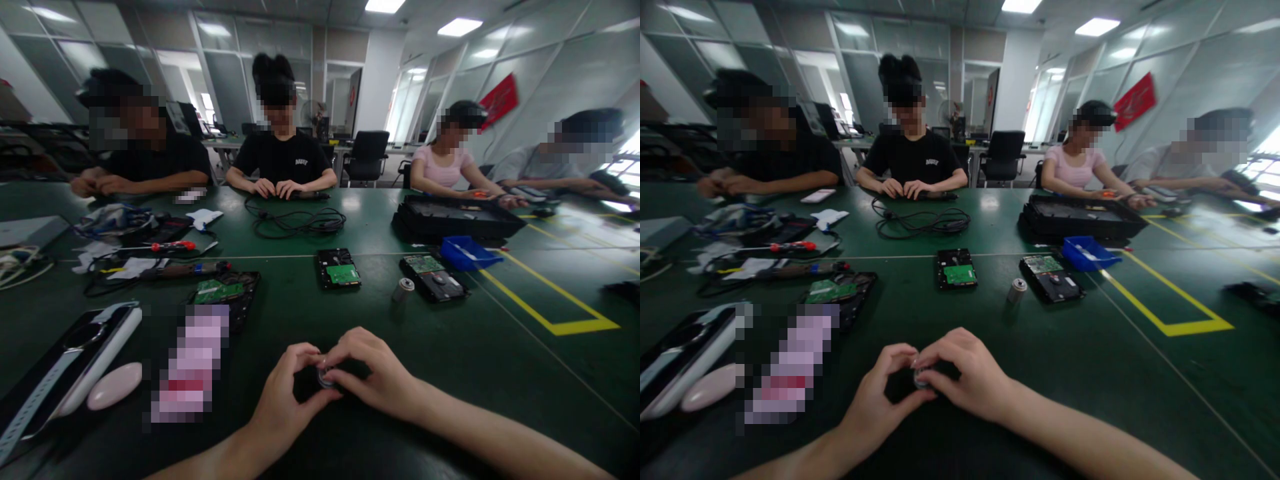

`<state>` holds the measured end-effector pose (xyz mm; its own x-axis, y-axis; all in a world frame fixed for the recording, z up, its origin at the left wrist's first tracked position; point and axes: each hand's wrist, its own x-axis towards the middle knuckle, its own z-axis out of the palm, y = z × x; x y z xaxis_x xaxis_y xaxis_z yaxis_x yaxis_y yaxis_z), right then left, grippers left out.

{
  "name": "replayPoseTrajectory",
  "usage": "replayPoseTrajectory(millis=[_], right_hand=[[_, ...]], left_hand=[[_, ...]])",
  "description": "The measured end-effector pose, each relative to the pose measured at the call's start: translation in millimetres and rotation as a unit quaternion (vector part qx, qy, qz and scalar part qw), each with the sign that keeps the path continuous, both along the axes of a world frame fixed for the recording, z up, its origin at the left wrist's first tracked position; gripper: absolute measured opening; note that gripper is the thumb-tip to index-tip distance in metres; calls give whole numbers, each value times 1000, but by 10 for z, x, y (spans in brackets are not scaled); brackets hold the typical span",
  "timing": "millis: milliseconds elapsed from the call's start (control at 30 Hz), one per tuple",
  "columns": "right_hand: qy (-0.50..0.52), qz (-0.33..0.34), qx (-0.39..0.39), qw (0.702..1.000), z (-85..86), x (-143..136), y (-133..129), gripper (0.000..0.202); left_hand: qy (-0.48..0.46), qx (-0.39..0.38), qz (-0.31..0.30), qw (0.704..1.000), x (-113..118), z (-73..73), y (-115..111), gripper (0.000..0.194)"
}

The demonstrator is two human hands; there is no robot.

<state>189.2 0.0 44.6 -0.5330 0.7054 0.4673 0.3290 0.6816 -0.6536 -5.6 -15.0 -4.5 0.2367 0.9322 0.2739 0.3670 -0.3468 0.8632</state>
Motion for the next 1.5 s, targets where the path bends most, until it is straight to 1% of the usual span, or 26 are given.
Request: replayPoseTrajectory(millis=[133,233,300,400,500,600,667,800,867,933,1000,1067,1133,1200,1267,1333,1400,1500], right_hand=[[-21,5,15,1000,-31,0,-6,10],[-13,-3,-8,1000,-27,-18,-11,11],[8,-21,-35,999,-4,12,-12,13],[13,-81,-90,993,35,207,-30,11],[-30,-138,-132,981,16,568,-105,13],[-97,-158,-140,973,-107,927,-238,17],[-133,-168,-148,965,-235,1082,-335,19],[-158,-189,-157,956,-491,1186,-471,22],[-153,-195,-155,956,-569,1188,-496,23],[-143,-196,-157,957,-582,1182,-497,22],[-127,-199,-159,959,-504,1157,-479,19],[-107,-202,-169,959,-327,1083,-438,17],[-78,-199,-178,961,-95,934,-368,15],[-41,-158,-148,975,108,711,-268,12],[-11,-99,-100,990,207,452,-157,8],[9,-65,-74,995,189,214,-67,8],[22,-50,-75,996,102,43,-15,7],[33,-39,-89,995,-13,-46,2,6]], left_hand=[[7,3,-5,1000,-7,-26,2,56],[7,-2,-4,1000,-11,-42,-1,56],[4,-8,-4,1000,-13,-47,-3,57],[17,-10,-20,1000,-18,-51,4,55],[32,-10,-35,999,-23,-50,17,51],[16,-13,-43,999,-26,-48,24,48],[3,-8,-50,999,-30,-46,23,46],[16,29,-63,997,-46,-18,17,44],[32,54,-76,995,-52,9,23,45],[36,81,-96,991,-53,34,38,45],[33,105,-112,988,-51,45,57,44],[28,119,-121,985,-46,46,70,42],[24,126,-124,984,-42,43,75,41],[19,127,-123,984,-38,43,74,39],[14,125,-122,985,-35,41,69,37],[12,116,-112,987,-36,30,62,35],[15,98,-92,991,-38,11,56,36],[24,67,-74,995,-40,-8,52,38]])
